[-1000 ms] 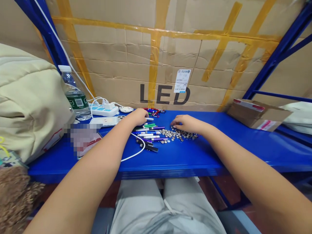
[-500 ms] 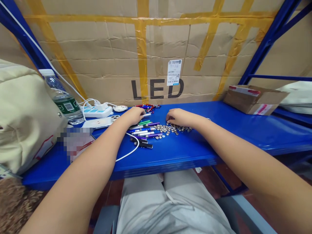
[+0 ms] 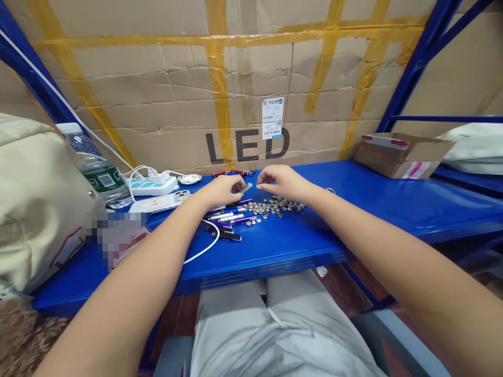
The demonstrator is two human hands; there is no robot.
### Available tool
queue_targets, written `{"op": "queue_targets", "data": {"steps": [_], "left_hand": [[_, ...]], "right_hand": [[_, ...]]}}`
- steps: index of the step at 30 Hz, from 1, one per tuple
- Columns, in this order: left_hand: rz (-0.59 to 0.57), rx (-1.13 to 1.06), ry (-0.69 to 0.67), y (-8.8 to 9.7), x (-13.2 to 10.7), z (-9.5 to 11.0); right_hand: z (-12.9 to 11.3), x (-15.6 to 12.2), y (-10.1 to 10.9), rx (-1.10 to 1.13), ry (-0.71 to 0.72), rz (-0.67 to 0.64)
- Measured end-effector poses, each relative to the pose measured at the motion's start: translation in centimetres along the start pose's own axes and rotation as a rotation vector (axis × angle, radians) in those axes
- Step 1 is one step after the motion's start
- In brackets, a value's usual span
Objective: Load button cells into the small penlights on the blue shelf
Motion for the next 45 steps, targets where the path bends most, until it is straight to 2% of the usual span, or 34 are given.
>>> {"op": "queue_targets", "data": {"steps": [3,10,18,25,34,40,45], "left_hand": [[-0.021,-0.077,-0.015,-0.1,-0.2,0.6],[-0.030,-0.138,-0.058,-0.2,-0.3,1.2],[0.046,0.018,-0.118,0.2,-0.2,0.7],[0.088,0.127,-0.122,0.5,0.3,-0.3],[0.115,0.107,-0.153,0.5,0.0,0.0],[0.104,0.141,-0.096,0.5,0.4,-0.6],[0.101,0.144,-0.100,0.4,0.3,-0.9]], "right_hand": [[-0.8,0.2,-0.1,0.042,0.053,0.078],[-1.5,0.3,-0.1,0.043,0.113,0.135],[-2.0,0.1,-0.1,0.057,0.239,0.038],[-1.9,-0.1,-0.2,0.035,0.265,0.022],[-2.3,-0.1,-0.7,-0.001,0.203,-0.111],[-0.7,-0.3,0.0,-0.014,0.021,-0.010],[0.8,-0.9,-0.6,-0.042,-0.043,-0.318]]}}
Point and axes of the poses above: each hand's wrist, its own x-axis towards the middle knuckle, its own y-axis out of the back of the hand, z = x × y, the point moved 4 cm from there along x, towards the middle knuckle, and after that the axes turned 11 degrees about y, right-handed, at the moved point
